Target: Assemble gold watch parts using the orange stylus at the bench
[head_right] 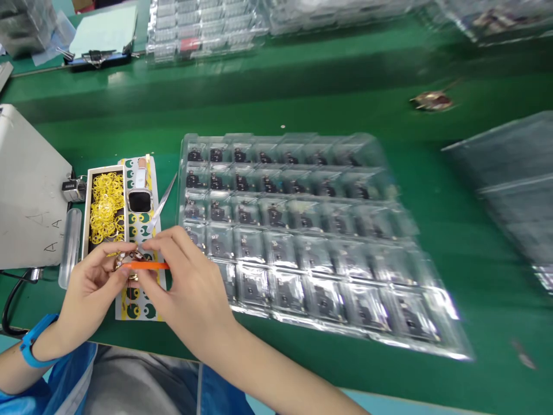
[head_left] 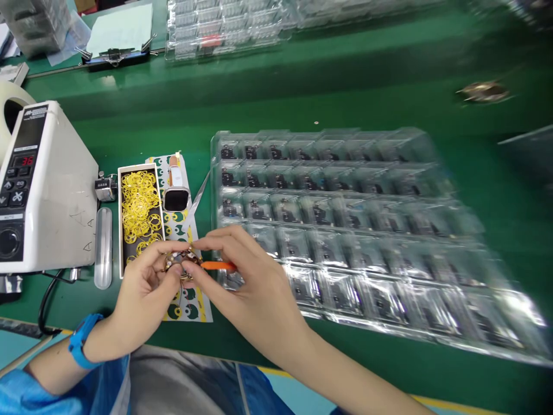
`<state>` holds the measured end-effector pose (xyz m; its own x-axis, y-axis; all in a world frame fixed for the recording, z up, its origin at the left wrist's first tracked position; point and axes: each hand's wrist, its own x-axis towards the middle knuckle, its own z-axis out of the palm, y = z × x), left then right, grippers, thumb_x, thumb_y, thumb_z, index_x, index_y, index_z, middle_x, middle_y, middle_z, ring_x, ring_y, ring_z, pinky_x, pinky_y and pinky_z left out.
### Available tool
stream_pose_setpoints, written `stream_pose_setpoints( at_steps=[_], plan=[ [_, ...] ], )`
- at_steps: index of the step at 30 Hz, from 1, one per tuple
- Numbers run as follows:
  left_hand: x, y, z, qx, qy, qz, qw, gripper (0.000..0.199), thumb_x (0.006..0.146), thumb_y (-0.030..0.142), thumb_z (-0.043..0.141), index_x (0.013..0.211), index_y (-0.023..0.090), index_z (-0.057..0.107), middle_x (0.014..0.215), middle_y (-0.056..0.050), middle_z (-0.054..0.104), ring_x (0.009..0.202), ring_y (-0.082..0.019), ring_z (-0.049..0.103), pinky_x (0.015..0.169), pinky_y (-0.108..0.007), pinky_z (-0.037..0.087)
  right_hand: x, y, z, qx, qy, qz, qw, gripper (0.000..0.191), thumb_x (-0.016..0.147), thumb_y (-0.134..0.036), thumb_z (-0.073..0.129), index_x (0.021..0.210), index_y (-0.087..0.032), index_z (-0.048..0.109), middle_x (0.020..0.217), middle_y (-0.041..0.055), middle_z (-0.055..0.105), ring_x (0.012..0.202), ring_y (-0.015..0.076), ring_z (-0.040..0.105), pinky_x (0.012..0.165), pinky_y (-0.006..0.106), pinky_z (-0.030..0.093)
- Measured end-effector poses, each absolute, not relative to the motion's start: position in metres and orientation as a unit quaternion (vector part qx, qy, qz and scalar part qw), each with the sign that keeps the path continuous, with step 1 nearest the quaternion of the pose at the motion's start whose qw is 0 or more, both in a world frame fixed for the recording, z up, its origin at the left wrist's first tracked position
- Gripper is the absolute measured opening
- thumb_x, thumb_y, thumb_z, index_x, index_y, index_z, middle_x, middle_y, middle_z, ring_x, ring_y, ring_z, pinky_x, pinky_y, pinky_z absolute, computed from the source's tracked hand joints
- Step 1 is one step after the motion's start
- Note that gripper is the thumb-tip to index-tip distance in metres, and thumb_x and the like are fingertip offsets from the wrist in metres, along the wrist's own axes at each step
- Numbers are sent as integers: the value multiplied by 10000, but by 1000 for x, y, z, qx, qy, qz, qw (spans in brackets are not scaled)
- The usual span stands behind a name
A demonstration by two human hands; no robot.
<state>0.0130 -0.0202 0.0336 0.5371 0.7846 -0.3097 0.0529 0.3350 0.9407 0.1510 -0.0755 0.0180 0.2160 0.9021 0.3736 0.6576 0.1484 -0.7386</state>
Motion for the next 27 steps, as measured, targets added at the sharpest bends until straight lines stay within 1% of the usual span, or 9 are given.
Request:
stream_pose_setpoints(
  at_steps=[4,8,10,13,15,18,20,23,27],
  plan=[
    [8,-24,28,540,385,261,702,185,888,276,598,1051,189,608,822,-23,657,674,-131,618,712,-271,587,154,-73,24,-620,-597,228,456,148,881,-116,569,769,-200,522,742,-12,528,628,109,546,535,221,451],
    [0,-24,24,615,373,238,653,170,938,254,529,1085,193,588,839,-30,665,697,-133,610,682,-242,538,155,-72,26,-610,-600,225,466,186,877,-97,548,742,-207,482,709,-23,508,588,99,509,505,213,432],
    [-2,-22,26,666,375,230,602,139,936,236,526,1029,189,618,836,-37,671,710,-142,614,654,-236,505,154,-73,24,-601,-617,182,476,153,880,-95,538,787,-211,502,741,-3,542,632,114,552,512,222,451],
    [-1,-18,32,706,373,279,533,108,876,180,563,875,178,671,834,-50,655,752,-160,609,643,-242,486,151,-79,23,-581,-652,45,485,107,881,-125,565,922,-221,541,798,44,621,696,154,621,496,250,471],
    [1,-15,37,699,391,313,510,85,811,161,598,764,173,668,746,-37,628,701,-155,581,607,-242,464,148,-86,23,-555,-686,-48,468,114,887,-141,577,959,-228,561,765,41,665,630,152,627,465,262,460],
    [3,-12,42,641,440,307,549,73,733,181,648,681,172,596,599,4,588,552,-117,514,521,-222,407,145,-94,25,-517,-733,-140,418,133,892,-89,575,898,-218,607,635,-5,686,478,110,572,420,258,419],
    [3,-11,43,580,445,288,618,147,701,191,669,675,178,525,555,28,583,481,-89,493,470,-193,381,144,-95,25,-516,-737,-177,399,138,903,-74,564,888,-195,630,628,11,710,468,106,575,413,262,402],
    [5,-13,42,506,426,259,704,255,688,212,691,709,199,437,512,57,584,416,-83,525,416,-163,397,145,-89,24,-544,-718,-188,390,106,926,-112,545,945,-172,631,764,90,757,516,133,605,442,276,421],
    [7,-18,42,473,419,245,736,278,717,236,698,831,199,447,526,73,609,431,-93,586,442,-168,478,148,-79,19,-573,-699,-153,401,92,888,-105,597,968,-151,595,868,147,757,548,151,600,494,284,477]
  ],
)
